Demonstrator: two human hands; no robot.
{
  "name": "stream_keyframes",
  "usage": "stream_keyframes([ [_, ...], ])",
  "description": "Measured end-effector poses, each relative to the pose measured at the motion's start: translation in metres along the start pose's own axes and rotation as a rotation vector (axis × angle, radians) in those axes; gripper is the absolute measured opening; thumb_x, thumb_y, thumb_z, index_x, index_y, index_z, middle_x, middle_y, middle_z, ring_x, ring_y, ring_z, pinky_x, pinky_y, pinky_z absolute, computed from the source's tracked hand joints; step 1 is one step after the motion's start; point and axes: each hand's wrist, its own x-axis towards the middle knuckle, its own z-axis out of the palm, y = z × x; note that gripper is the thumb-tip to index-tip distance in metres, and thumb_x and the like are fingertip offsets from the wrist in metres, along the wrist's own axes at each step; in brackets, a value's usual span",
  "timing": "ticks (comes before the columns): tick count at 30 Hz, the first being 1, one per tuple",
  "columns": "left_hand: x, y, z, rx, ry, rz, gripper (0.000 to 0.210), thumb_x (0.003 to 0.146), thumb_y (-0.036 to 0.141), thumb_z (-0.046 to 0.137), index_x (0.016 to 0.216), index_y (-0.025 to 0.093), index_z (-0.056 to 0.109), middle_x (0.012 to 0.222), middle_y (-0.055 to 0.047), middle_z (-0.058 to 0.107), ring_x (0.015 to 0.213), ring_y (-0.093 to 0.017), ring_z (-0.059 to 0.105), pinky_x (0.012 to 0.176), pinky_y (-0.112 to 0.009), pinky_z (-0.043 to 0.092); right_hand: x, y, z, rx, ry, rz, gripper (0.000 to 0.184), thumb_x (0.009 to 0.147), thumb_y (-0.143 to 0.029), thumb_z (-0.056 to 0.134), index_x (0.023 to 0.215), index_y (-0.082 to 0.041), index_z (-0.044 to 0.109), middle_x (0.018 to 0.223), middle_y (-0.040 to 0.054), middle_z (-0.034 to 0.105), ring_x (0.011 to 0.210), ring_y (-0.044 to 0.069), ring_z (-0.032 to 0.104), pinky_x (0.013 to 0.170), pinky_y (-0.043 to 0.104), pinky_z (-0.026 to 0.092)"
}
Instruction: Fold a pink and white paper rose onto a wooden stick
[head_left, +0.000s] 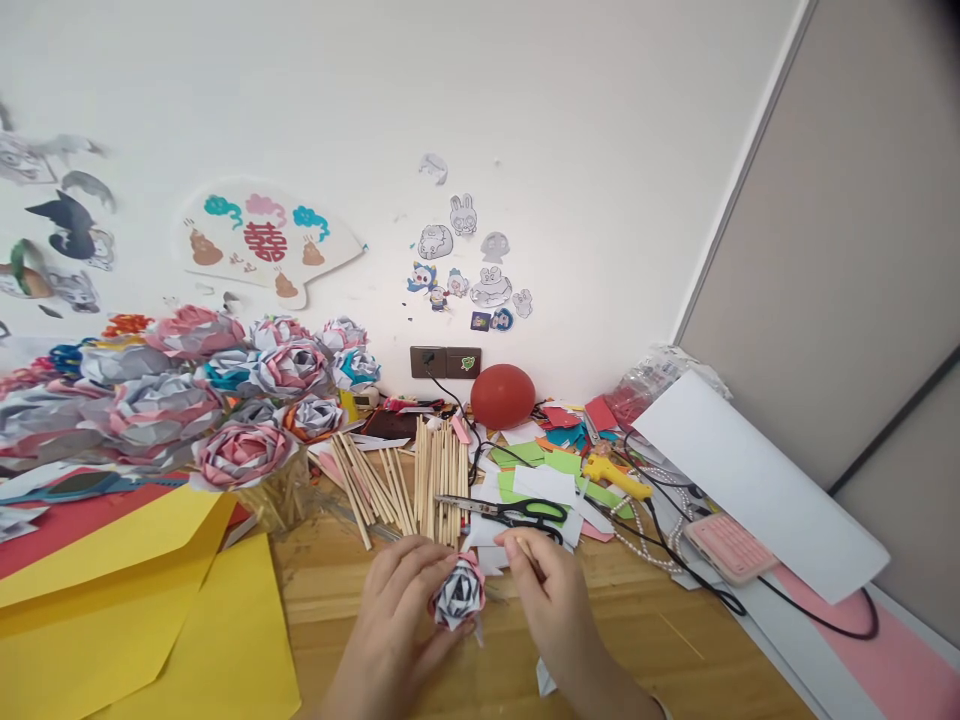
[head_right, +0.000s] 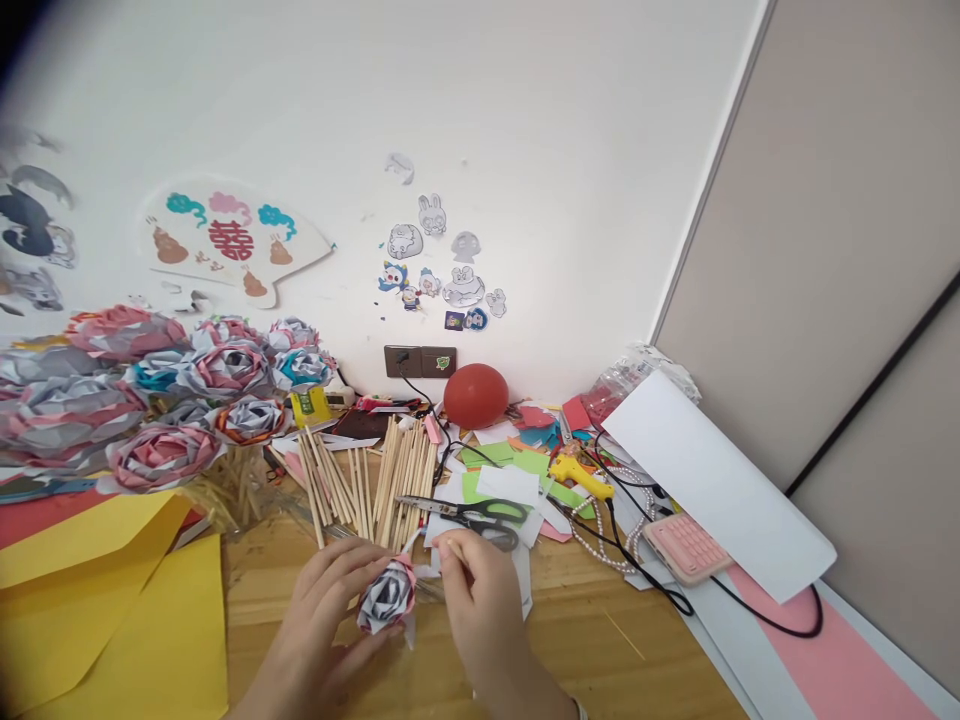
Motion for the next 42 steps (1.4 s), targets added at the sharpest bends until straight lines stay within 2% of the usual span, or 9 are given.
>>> stream_keyframes([
  [4,-0.004,-0.003,0.002,-0.128,-0.129,-0.106,0.034,0.075,0.017,0.061,0.108,0.024,0.055,0.112,-0.013,0.053,0.101,-0.027,0.052,0.08,-0.039,0.05,0.006,0.003,0.001,0.103,-0.116,0.134,0.036,0.087,-0.041,0.039,0.073,-0.015,0.06,0.052,-0.003,0.045,0.049,0.011,0.043,0.047,0.02,0.034],
  [8,-0.008,-0.007,0.006,-0.258,-0.081,-0.177,0.035,0.076,0.019,0.061,0.109,0.028,0.057,0.117,-0.013,0.049,0.089,-0.023,0.058,0.072,-0.035,0.055,0.007,0.005,0.004,0.274,-0.183,0.227,0.037,0.082,-0.047,0.045,0.067,-0.015,0.058,0.048,-0.0054,0.037,0.046,0.01,0.037,0.043,0.019,0.031],
  [15,-0.005,-0.009,0.006,-0.537,-0.021,-0.286,0.044,0.074,0.037,0.062,0.115,0.027,0.051,0.122,-0.017,0.045,0.105,-0.03,0.055,0.07,-0.035,0.057,0.007,0.008,0.008,0.497,-0.245,0.326,0.033,0.077,-0.048,0.051,0.075,-0.016,0.056,0.05,-0.0065,0.038,0.043,0.008,0.034,0.041,0.018,0.028],
  [20,-0.002,-0.015,0.017,-0.898,0.168,-0.52,0.058,0.067,0.048,0.065,0.117,0.026,0.044,0.117,-0.016,0.053,0.099,-0.029,0.06,0.069,-0.037,0.057,0.004,0.004,0.008,0.434,-0.138,0.266,0.03,0.08,-0.043,0.05,0.068,-0.017,0.053,0.053,-0.0035,0.05,0.051,0.011,0.047,0.051,0.02,0.039],
  [26,0.0,-0.015,0.019,-1.269,-0.008,-0.769,0.042,0.074,0.04,0.062,0.111,0.024,0.051,0.089,-0.008,0.071,0.077,-0.023,0.069,0.059,-0.035,0.057,-0.006,0.006,0.014,0.261,-0.04,0.153,0.029,0.085,-0.041,0.045,0.082,-0.016,0.059,0.07,0.0035,0.065,0.066,0.017,0.061,0.06,0.023,0.046],
  [31,0.001,-0.012,0.017,-1.235,0.053,-0.687,0.052,0.061,0.038,0.074,0.109,0.023,0.057,0.109,-0.013,0.066,0.097,-0.029,0.062,0.078,-0.04,0.052,-0.013,0.008,0.017,-0.01,0.064,-0.064,0.024,0.087,-0.03,0.042,0.081,-0.018,0.062,0.068,0.0028,0.066,0.06,0.016,0.061,0.055,0.022,0.044],
  [35,0.002,-0.009,0.014,-1.145,0.044,-0.761,0.054,0.057,0.03,0.078,0.107,0.024,0.056,0.103,-0.009,0.068,0.094,-0.026,0.063,0.08,-0.035,0.05,-0.015,0.003,0.017,-0.161,0.058,-0.336,0.023,0.086,-0.022,0.038,0.083,-0.017,0.061,0.065,0.0036,0.063,0.058,0.016,0.059,0.053,0.023,0.043],
  [38,0.002,-0.008,0.013,-1.151,0.027,-0.774,0.048,0.058,0.026,0.078,0.101,0.026,0.058,0.097,-0.005,0.068,0.09,-0.022,0.063,0.078,-0.03,0.05,-0.014,-0.003,0.013,-0.151,0.025,-0.324,0.022,0.087,-0.022,0.039,0.086,-0.016,0.06,0.067,0.0038,0.06,0.059,0.016,0.058,0.053,0.023,0.044],
  [42,0.0,-0.005,0.015,-1.086,-0.04,-0.725,0.044,0.058,0.025,0.077,0.099,0.025,0.061,0.099,-0.005,0.064,0.09,-0.023,0.062,0.078,-0.03,0.049,-0.009,-0.003,0.005,-0.162,-0.029,-0.278,0.033,0.091,-0.02,0.029,0.115,-0.018,0.052,0.08,0.0059,0.057,0.068,0.016,0.058,0.058,0.024,0.046],
])
